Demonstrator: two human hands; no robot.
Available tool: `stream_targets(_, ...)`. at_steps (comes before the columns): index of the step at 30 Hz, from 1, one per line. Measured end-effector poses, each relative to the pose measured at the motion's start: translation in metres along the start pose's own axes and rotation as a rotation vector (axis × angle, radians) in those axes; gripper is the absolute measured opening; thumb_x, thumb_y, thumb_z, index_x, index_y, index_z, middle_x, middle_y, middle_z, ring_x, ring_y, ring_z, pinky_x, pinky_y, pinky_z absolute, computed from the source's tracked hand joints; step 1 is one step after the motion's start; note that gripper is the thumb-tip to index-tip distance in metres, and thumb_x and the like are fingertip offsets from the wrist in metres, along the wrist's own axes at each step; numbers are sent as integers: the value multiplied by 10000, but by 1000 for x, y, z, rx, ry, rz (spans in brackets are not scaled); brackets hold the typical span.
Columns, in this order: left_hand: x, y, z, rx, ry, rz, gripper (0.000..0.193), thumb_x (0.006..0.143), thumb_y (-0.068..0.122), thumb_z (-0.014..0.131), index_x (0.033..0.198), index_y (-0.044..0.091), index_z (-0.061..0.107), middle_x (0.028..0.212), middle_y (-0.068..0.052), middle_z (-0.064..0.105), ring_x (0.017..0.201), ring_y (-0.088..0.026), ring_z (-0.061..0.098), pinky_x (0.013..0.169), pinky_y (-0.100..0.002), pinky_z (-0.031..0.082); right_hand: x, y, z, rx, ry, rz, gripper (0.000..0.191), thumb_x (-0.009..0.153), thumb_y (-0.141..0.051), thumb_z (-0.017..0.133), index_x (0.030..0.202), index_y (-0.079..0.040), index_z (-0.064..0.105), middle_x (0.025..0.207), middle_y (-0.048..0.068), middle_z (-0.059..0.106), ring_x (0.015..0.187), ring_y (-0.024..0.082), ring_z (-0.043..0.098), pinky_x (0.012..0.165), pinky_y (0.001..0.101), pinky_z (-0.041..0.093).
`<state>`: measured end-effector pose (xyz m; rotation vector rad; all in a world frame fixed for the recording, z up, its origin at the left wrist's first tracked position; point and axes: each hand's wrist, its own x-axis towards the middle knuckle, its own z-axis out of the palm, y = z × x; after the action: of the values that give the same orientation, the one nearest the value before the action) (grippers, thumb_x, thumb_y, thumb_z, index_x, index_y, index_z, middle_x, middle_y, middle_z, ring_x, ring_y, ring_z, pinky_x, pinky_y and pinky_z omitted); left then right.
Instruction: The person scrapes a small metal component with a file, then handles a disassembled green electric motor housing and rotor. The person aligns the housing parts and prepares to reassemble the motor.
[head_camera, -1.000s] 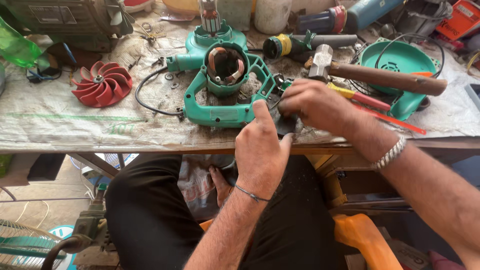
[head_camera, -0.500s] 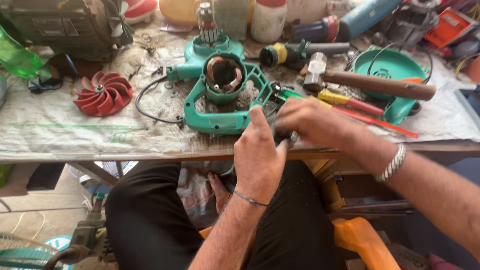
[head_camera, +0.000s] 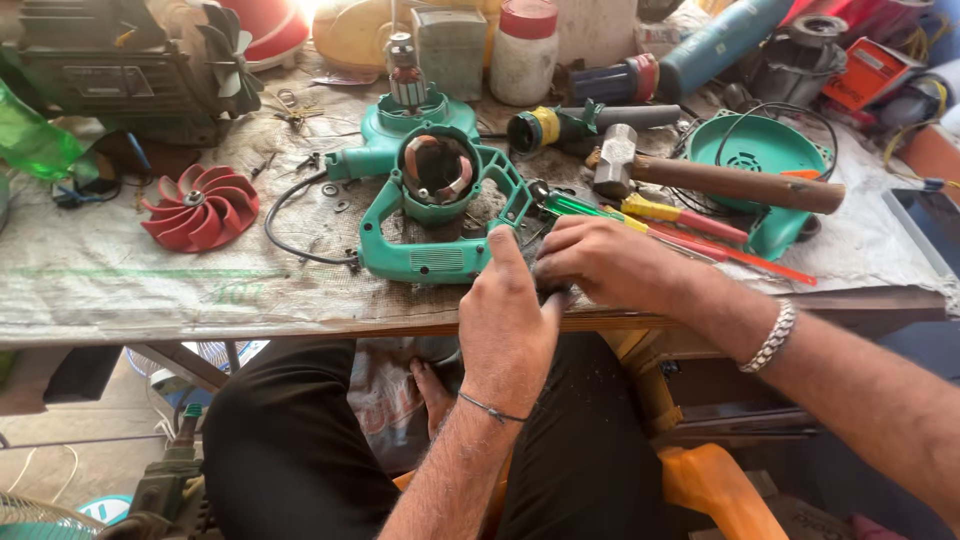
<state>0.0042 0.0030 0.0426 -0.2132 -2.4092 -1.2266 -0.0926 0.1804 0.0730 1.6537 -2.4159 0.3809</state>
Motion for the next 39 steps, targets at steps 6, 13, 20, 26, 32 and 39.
stream_targets(6,5,1,-1,94,-69,-16,777,763,151,866,1315,-72,367,843,-238,705,826,-438,705,672,-498,570,-8,10,4,-172,-32,-6,231,669,58,705,839,-93,742,875,57,710,885,268,662,794,409,549)
stream_targets(13,3,-2,2,126,-57,48,638,753,163,866,1193,-51,457,849,-225,717,851,-413,717,682,-472,584,-13,2,1,-201,54,-55,350,601,87,659,910,-57,737,940,77,715,935,283,668,862,419,551)
stream_targets(20,3,-3,2,134,-54,57,713,728,150,868,1254,-69,439,835,-214,716,846,-394,724,665,-450,586,-12,-13,-3,-41,61,16,463,524,49,733,981,-29,745,977,112,725,954,324,660,841,418,536)
stream_targets(26,3,-1,2,173,-71,31,645,756,152,865,1214,-45,456,824,-206,716,846,-403,717,671,-470,573,-9,-16,-3,-89,66,21,441,559,76,714,984,-38,752,1001,108,726,964,307,650,864,400,548)
stream_targets(32,3,-1,3,176,-45,54,661,741,142,865,1227,-44,458,803,-214,716,820,-406,720,654,-472,575,-7,-15,-3,19,60,1,362,580,46,741,923,-71,754,939,70,718,958,292,660,864,406,541)
stream_targets(39,5,-1,3,184,-71,38,660,763,172,869,1219,-50,448,810,-225,711,815,-399,727,653,-458,590,-8,-12,-1,-20,47,103,321,603,58,727,898,-67,753,914,77,714,941,305,655,842,413,541)
